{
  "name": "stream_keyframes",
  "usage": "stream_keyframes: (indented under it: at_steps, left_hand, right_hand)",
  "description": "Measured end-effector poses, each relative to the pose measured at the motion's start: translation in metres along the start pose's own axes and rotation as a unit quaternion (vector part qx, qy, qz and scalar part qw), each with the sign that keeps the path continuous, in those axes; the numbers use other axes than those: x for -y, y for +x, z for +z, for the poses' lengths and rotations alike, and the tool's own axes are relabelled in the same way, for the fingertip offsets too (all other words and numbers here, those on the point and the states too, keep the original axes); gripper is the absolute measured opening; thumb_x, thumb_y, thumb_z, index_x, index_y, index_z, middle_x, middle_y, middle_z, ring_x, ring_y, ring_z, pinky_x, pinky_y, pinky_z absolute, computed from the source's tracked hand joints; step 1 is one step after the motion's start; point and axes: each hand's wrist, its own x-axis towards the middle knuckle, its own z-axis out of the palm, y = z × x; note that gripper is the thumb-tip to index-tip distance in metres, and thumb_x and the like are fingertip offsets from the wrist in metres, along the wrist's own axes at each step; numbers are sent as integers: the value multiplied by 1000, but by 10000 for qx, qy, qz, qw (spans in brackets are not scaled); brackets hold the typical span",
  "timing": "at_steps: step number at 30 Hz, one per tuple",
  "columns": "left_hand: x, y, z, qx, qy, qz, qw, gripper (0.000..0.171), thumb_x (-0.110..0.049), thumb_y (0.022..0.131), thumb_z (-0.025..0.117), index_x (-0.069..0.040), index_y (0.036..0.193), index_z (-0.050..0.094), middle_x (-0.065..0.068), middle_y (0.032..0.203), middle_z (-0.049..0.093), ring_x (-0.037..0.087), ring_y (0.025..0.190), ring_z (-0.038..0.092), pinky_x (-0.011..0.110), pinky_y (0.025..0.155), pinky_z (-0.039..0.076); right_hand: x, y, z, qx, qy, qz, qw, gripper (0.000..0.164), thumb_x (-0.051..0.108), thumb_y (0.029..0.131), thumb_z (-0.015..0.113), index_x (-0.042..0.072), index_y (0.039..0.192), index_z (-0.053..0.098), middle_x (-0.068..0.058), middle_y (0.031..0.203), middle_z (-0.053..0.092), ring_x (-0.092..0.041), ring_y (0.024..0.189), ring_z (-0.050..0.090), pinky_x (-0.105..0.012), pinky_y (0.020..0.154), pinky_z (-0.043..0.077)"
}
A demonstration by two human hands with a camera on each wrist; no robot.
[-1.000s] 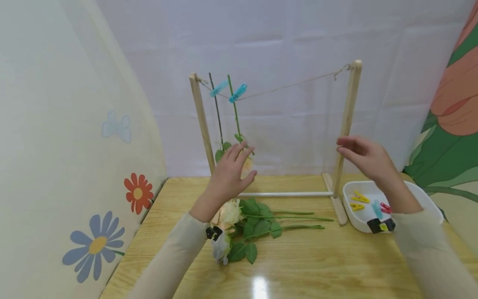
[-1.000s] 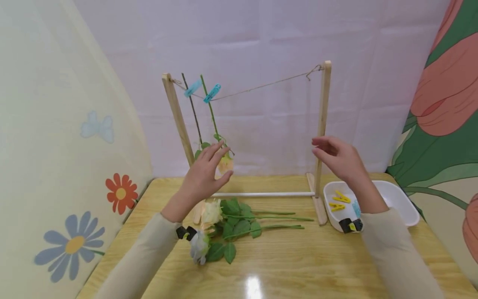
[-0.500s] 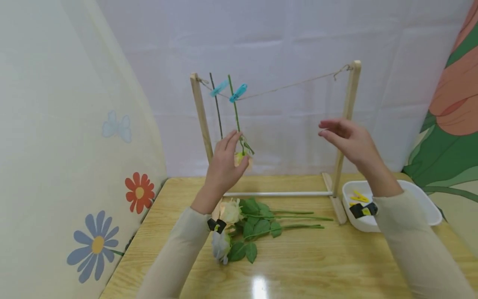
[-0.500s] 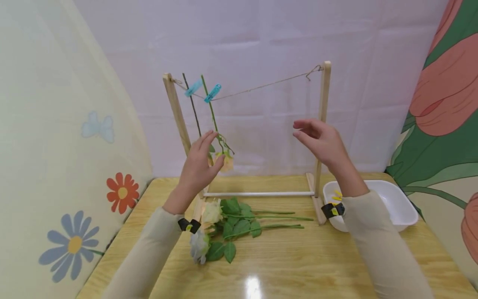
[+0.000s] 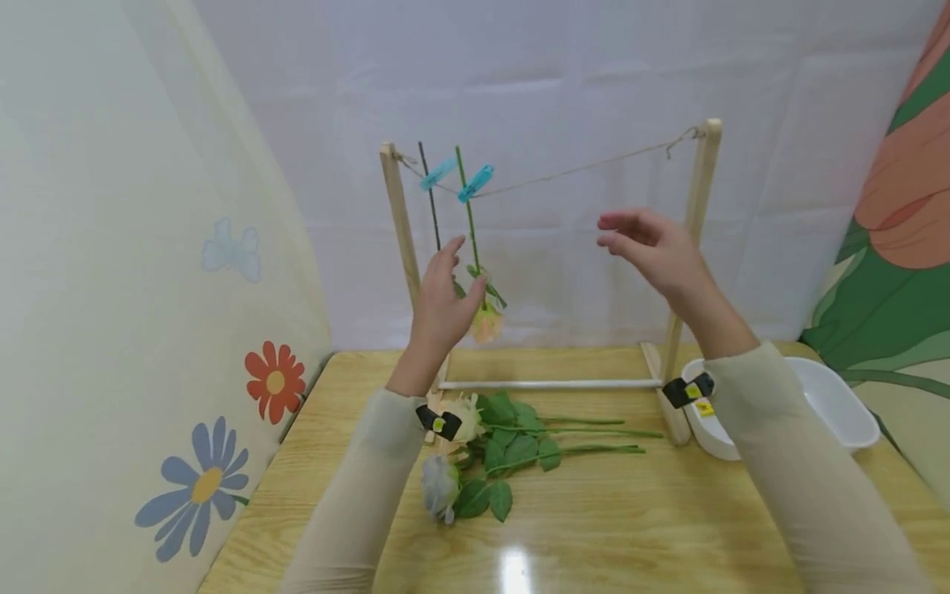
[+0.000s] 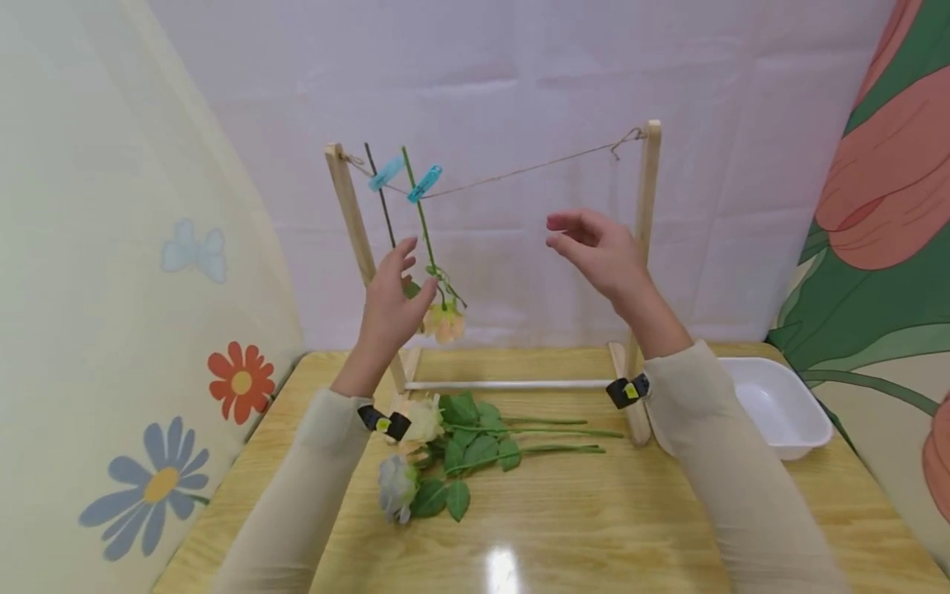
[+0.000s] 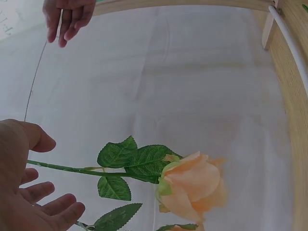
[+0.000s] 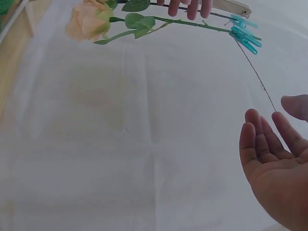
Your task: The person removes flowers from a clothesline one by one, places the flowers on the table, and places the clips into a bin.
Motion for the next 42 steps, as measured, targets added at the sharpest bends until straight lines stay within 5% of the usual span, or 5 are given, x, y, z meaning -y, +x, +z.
stream_keyframes:
  at_steps: [11, 26, 42]
  left_hand:
    - [-5, 15, 7, -165, -628, -269, 9975, 62, -8, 97, 63, 0, 153, 38, 18, 153, 45, 35, 135, 51, 44, 107, 49]
    - [-6, 30, 9, -439, -1460, -956, 9837, 58, -1, 93, 66, -7, 148, 47, 18, 136, 59, 30, 121, 61, 38, 98, 56]
    - [-4, 31, 11, -681, -1469, -796, 9836, 44, 3, 93, 64, -2, 136, 57, 16, 113, 67, 28, 100, 67, 40, 83, 59]
  right_hand:
    - [20, 28, 20, 72, 389, 1, 9992, 35, 7, 97, 65, -3, 130, 62, -10, 126, 65, -12, 105, 65, -25, 96, 53]
    - [53, 57, 48, 230, 323, 71, 9992, 41, 14, 96, 70, 2, 134, 61, -12, 133, 62, -21, 114, 63, -33, 103, 52]
    - [69, 73, 81, 239, 1298, 35, 9912, 41, 2, 95, 67, -3, 135, 59, -17, 130, 62, -27, 111, 66, -32, 94, 57]
